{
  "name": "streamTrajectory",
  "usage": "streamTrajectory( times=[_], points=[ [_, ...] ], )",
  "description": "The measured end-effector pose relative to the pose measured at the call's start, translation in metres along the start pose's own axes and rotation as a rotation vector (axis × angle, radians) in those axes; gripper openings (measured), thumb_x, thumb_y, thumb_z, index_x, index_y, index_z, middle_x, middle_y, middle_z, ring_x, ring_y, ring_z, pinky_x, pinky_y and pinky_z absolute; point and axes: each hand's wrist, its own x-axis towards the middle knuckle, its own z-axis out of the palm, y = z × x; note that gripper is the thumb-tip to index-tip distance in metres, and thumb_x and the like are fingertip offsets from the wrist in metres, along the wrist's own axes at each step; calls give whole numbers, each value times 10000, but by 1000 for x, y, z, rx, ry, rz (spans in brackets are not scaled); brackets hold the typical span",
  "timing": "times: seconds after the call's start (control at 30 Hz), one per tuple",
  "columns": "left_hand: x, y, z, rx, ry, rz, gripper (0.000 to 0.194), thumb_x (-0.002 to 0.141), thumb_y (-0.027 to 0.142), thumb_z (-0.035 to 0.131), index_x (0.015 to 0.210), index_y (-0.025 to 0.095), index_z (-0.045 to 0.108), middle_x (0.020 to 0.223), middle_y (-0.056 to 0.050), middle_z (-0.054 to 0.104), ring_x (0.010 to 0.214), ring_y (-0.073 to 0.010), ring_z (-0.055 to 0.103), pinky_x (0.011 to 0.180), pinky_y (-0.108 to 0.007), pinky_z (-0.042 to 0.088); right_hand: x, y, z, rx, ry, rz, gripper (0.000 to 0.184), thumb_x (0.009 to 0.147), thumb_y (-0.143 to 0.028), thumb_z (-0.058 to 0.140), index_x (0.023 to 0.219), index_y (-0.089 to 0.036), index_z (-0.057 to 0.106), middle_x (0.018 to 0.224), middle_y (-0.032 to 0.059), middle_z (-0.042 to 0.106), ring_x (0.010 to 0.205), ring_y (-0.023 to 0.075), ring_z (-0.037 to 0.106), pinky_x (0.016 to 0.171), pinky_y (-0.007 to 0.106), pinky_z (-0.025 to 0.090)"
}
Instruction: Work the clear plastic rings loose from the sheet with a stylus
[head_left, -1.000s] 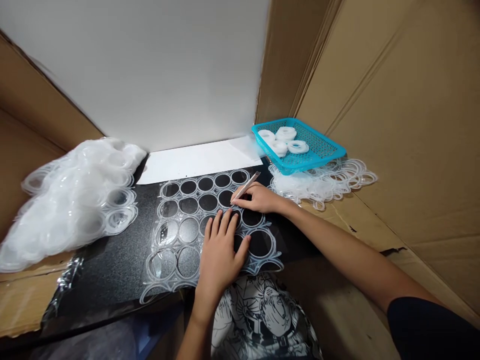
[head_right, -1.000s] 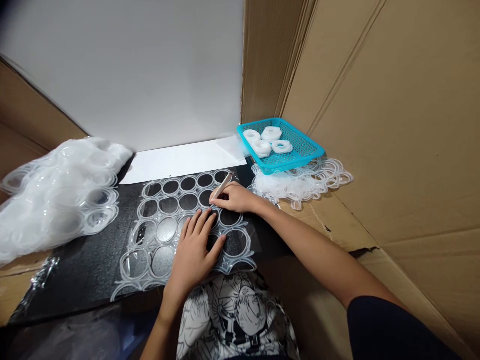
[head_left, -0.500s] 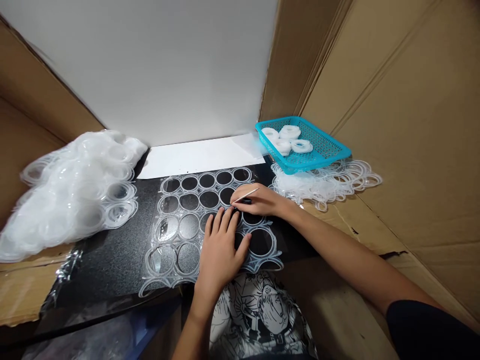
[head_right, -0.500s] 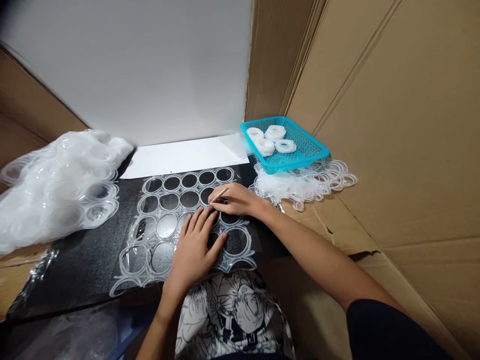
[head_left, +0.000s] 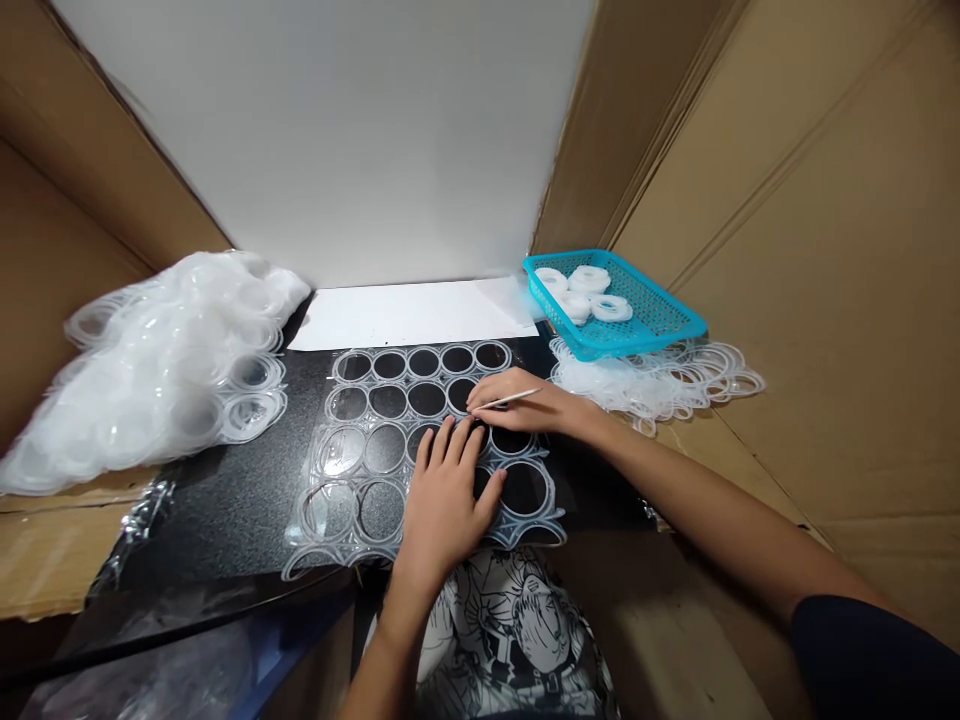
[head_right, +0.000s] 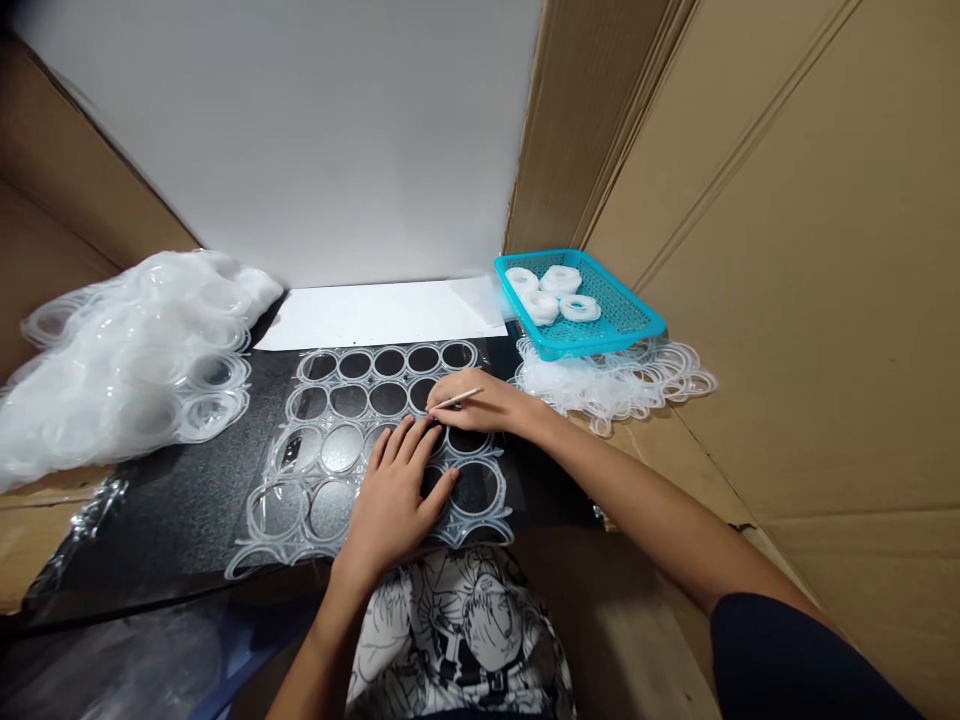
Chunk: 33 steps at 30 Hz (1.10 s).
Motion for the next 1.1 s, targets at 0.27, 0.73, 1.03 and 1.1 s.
streamTrajectory(
  times=[0.27, 0.73, 1.03, 1.1],
  points=[
    [1, 1, -1, 8, -16, -5, 557, 1052, 467, 469, 1542, 202, 458, 1633, -70, 475, 1547, -312, 359, 1280, -572, 292, -7, 9, 26, -356, 108, -186, 265, 1029, -174, 530, 1176, -152, 750, 1215, 145, 773, 1041, 239, 730, 927, 418, 582],
    [2, 1, 1, 21, -5, -12, 527, 1058, 477, 446, 1507, 205, 492, 1644, -58, 461, 1549, -306, 356, 1281, -568, 294, 41, 28, 2, -303, 189, 153, 258, 993, -178, 538, 1069, -177, 785, 1056, 102, 799, 975, 230, 721, 919, 370, 531],
    [1, 0, 3, 54, 7, -17, 528, 1066, 467, 430, 1521, 206, 486, 1665, -71, 426, 1548, -298, 365, 1277, -556, 305, 67, 24, -14, -21, 55, 181, 199, 943, -162, 630, 909, -231, 813, 921, 44, 817, 877, 203, 734, 860, 338, 546],
    [0, -1, 3, 46, 10, -7, 522, 1067, 468, 427, 1513, 205, 495, 1656, -85, 436, 1547, -301, 365, 1279, -552, 301, 56, 14, -17, 27, 31, 162, 183, 953, -189, 641, 954, -235, 817, 993, 44, 824, 927, 207, 744, 876, 339, 564]
  ],
)
